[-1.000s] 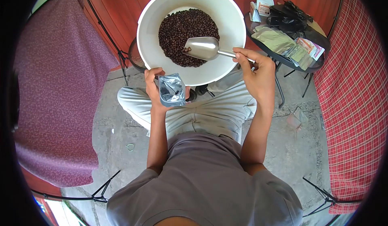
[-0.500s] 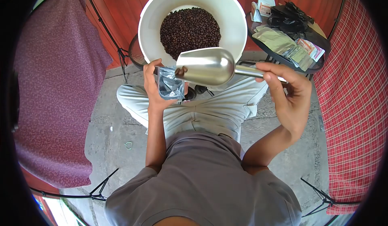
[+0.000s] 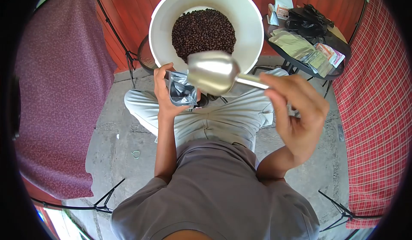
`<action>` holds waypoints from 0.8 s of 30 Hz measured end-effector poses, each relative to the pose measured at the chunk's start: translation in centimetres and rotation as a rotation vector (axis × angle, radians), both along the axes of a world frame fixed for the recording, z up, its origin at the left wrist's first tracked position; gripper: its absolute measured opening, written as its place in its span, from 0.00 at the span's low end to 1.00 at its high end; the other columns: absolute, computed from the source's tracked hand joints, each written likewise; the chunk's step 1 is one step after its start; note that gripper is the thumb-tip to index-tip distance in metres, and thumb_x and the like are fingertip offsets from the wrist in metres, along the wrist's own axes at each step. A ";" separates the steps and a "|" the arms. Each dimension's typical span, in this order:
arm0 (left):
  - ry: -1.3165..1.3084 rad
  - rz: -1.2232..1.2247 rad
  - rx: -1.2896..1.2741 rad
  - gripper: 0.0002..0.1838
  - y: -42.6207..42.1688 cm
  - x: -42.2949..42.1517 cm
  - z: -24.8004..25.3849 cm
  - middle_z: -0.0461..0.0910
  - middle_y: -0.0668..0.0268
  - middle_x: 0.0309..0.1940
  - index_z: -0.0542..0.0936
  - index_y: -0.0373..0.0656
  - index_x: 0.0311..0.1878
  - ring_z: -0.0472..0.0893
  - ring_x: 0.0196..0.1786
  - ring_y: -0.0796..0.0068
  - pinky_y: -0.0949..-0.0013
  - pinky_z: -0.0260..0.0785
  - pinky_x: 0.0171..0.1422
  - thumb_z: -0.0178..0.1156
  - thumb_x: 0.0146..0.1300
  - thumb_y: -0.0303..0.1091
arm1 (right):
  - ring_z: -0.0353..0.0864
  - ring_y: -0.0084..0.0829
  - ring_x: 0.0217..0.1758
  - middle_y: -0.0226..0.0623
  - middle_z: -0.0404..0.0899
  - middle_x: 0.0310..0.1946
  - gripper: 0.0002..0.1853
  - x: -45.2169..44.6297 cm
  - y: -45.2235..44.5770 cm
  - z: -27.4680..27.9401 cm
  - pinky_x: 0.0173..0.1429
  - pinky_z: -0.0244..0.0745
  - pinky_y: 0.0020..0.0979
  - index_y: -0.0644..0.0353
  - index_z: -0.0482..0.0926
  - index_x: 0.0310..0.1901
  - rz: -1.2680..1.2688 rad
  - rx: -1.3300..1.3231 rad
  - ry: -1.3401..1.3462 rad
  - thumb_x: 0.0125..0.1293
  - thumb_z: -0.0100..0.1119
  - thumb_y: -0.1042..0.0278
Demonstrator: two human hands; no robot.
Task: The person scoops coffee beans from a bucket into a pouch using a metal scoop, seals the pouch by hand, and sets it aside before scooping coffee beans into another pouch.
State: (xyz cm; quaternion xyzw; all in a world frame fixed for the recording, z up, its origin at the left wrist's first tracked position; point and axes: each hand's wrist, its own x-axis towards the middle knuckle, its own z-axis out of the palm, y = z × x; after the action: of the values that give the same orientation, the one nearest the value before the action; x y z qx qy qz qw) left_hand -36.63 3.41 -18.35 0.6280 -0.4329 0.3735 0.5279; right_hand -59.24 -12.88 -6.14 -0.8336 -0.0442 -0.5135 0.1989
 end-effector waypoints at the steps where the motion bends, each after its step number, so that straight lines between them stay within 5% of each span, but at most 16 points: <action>1: -0.032 0.014 0.009 0.47 0.0 0.1 0.0 0.72 0.58 0.40 0.70 0.38 0.59 0.72 0.40 0.60 0.61 0.66 0.45 0.80 0.30 0.39 | 0.79 0.21 0.27 0.39 0.84 0.30 0.09 0.1 -0.6 -0.2 0.29 0.68 0.22 0.65 0.86 0.42 -0.084 0.015 0.015 0.59 0.67 0.80; 4: -0.083 0.027 0.013 0.46 0.0 0.2 -0.2 0.71 0.59 0.39 0.69 0.38 0.58 0.72 0.38 0.63 0.63 0.67 0.42 0.80 0.33 0.39 | 0.77 0.19 0.24 0.38 0.83 0.28 0.07 1.9 -1.0 -0.8 0.28 0.68 0.20 0.66 0.85 0.41 -0.165 0.177 0.041 0.62 0.65 0.80; 8: -0.078 0.000 -0.018 0.43 -0.3 -0.4 -0.1 0.74 0.58 0.39 0.70 0.38 0.59 0.71 0.40 0.58 0.60 0.65 0.44 0.78 0.36 0.39 | 0.84 0.47 0.26 0.53 0.84 0.31 0.07 5.8 -1.0 -2.2 0.32 0.76 0.37 0.67 0.85 0.37 -0.188 0.144 0.277 0.65 0.64 0.71; 11: -0.127 0.004 -0.006 0.40 -0.4 -0.4 -0.3 0.74 0.58 0.39 0.71 0.38 0.57 0.70 0.39 0.58 0.60 0.64 0.43 0.76 0.37 0.36 | 0.81 0.60 0.31 0.59 0.82 0.30 0.10 9.9 -0.6 -2.4 0.37 0.76 0.47 0.68 0.83 0.33 -0.194 0.093 0.314 0.66 0.62 0.67; 24: -0.185 0.015 -0.033 0.38 -0.4 -0.6 0.1 0.74 0.57 0.40 0.71 0.38 0.56 0.70 0.38 0.58 0.60 0.63 0.41 0.75 0.37 0.32 | 0.81 0.56 0.29 0.57 0.80 0.25 0.10 16.4 -2.0 0.7 0.37 0.76 0.42 0.69 0.85 0.36 -0.291 0.077 0.111 0.67 0.62 0.68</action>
State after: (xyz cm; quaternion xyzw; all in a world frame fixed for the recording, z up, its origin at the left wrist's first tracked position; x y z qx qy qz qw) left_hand -37.24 3.00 -18.24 0.5853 -0.4690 0.4410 0.4929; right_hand -42.86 -14.84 -5.45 -0.8500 0.1078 -0.4913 0.1566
